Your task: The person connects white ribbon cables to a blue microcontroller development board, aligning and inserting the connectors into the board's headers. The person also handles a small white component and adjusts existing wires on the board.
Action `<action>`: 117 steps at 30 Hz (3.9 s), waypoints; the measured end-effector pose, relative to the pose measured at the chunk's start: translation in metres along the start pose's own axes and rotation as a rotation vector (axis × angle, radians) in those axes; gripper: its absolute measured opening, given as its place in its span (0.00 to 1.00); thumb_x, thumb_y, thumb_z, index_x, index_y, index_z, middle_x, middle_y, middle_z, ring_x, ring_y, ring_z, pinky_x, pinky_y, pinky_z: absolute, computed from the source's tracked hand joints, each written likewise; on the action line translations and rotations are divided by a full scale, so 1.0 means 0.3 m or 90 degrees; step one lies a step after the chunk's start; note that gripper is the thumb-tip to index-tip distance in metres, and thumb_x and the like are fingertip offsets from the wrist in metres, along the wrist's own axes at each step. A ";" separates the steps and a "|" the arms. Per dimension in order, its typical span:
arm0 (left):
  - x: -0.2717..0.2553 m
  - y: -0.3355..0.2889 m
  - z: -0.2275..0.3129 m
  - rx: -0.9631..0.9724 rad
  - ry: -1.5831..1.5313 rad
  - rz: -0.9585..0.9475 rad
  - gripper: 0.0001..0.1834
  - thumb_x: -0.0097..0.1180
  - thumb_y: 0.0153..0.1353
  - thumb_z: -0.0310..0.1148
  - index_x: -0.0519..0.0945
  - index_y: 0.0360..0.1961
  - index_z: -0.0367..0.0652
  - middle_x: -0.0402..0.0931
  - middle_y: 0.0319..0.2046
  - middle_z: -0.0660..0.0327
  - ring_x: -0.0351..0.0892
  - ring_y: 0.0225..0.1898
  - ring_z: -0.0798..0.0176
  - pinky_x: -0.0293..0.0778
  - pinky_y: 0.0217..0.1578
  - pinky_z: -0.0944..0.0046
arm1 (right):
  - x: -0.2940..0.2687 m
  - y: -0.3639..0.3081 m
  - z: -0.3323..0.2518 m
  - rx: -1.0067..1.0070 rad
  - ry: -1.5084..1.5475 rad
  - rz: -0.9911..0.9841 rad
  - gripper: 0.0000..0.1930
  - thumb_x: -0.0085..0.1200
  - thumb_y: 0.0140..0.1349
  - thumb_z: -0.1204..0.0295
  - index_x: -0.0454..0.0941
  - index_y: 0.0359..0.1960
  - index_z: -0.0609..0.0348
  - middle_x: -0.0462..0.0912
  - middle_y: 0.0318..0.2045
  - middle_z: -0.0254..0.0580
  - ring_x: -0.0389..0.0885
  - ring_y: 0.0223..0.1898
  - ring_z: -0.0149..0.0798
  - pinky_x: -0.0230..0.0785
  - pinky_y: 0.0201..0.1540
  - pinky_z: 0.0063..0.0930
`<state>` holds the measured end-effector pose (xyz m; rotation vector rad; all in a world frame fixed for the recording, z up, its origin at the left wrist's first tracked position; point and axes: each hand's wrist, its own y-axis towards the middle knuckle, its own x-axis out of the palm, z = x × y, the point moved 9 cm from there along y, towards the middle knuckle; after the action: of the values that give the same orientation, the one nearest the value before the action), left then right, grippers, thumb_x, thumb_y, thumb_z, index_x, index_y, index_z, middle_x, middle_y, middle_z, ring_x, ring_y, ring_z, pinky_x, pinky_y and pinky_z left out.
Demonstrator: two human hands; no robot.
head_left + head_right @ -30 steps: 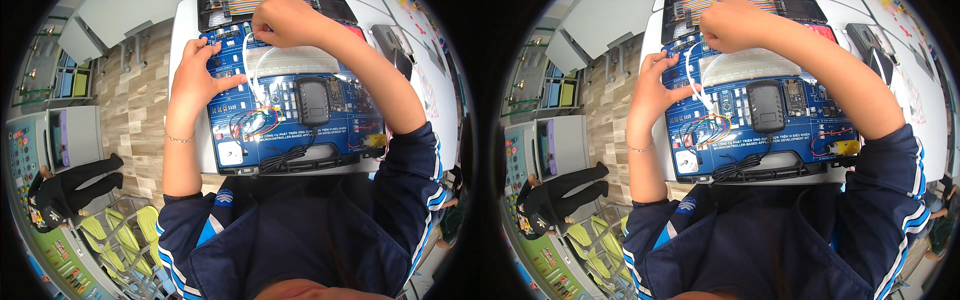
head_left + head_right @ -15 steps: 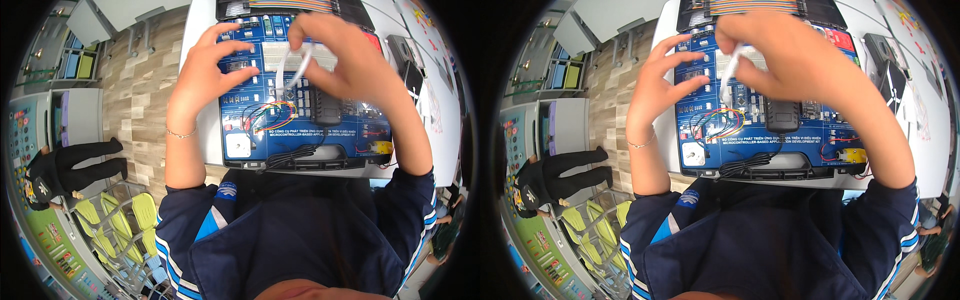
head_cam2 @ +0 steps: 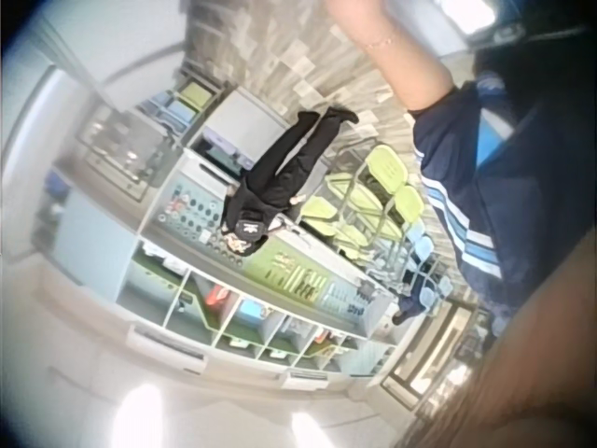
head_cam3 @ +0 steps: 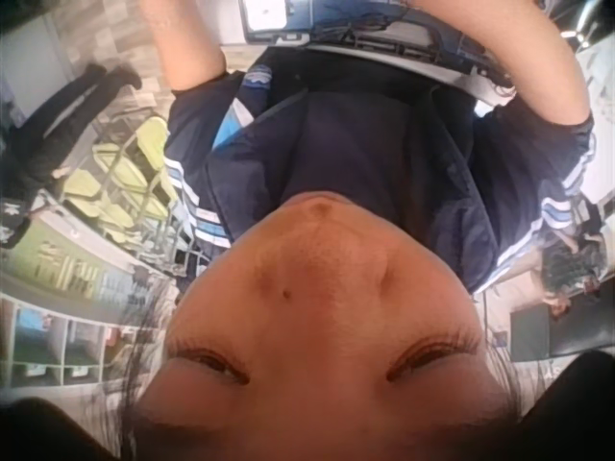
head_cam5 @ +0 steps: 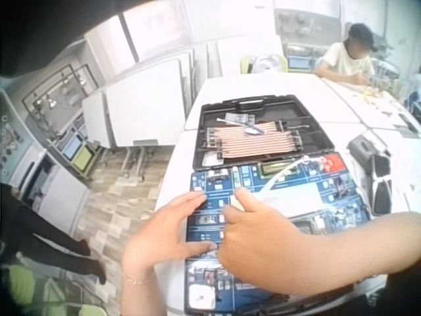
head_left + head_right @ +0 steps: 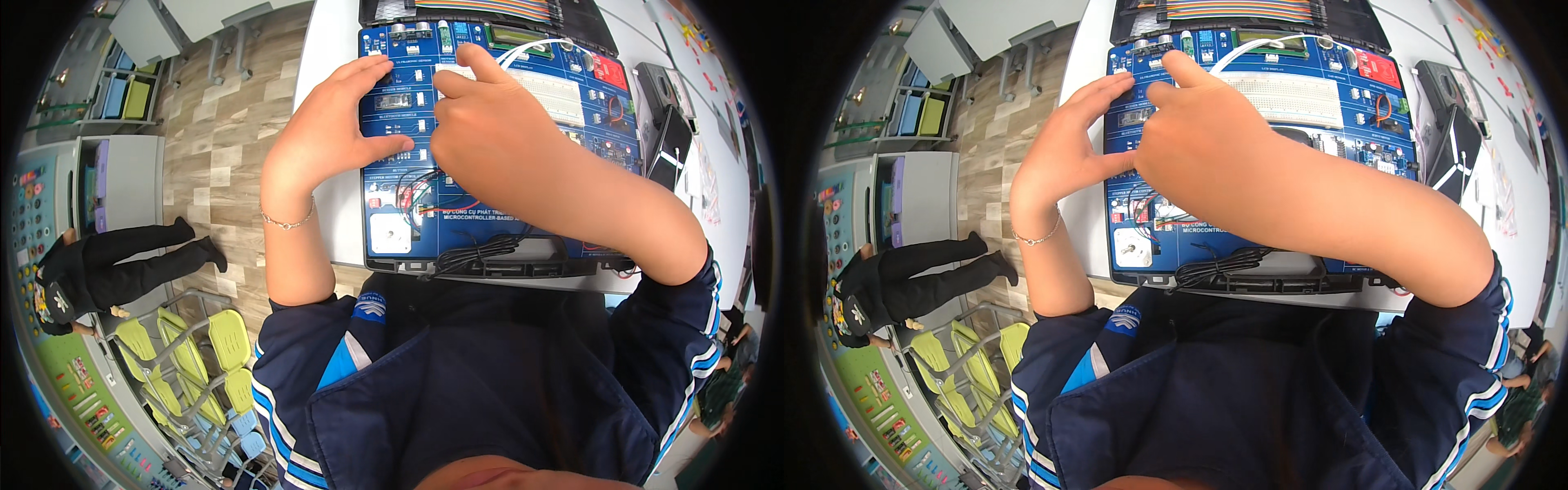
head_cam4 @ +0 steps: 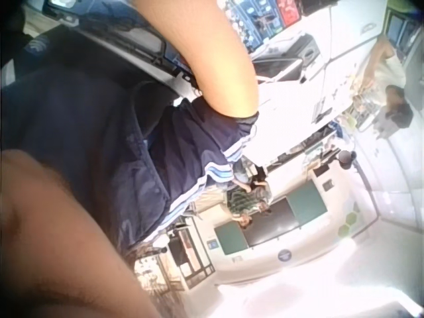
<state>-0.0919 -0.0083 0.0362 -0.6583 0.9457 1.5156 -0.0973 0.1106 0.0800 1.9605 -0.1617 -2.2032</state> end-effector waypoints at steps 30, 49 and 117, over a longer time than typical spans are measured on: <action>0.019 0.010 -0.016 -0.027 -0.017 -0.024 0.48 0.81 0.41 0.37 0.71 0.63 0.32 0.69 0.64 0.50 0.74 0.63 0.47 0.72 0.62 0.58 | 0.031 -0.003 -0.037 -0.044 -0.076 -0.044 0.02 0.62 0.46 0.71 0.84 0.18 0.49 0.79 0.22 0.28 0.77 0.36 0.32 0.62 0.48 0.29; 0.025 0.001 -0.018 -0.016 0.006 -0.038 0.49 0.79 0.43 0.38 0.69 0.65 0.31 0.66 0.66 0.48 0.73 0.64 0.46 0.72 0.63 0.56 | 0.032 0.002 -0.018 0.025 -0.064 -0.066 0.03 0.62 0.46 0.72 0.83 0.17 0.49 0.79 0.22 0.29 0.81 0.31 0.34 0.62 0.44 0.35; 0.103 0.045 -0.560 -0.266 -0.994 0.432 0.24 0.58 0.71 0.37 0.73 0.61 0.31 0.81 0.46 0.52 0.81 0.46 0.61 0.80 0.52 0.63 | -0.110 -1.061 0.618 0.824 0.304 0.261 0.19 0.68 0.61 0.69 0.84 0.53 0.57 0.89 0.36 0.40 0.85 0.37 0.30 0.77 0.43 0.26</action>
<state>-0.1279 -0.1351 -0.0732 0.7019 -0.4367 2.1580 -0.2989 0.4203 0.0690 2.4909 -2.0675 -1.2870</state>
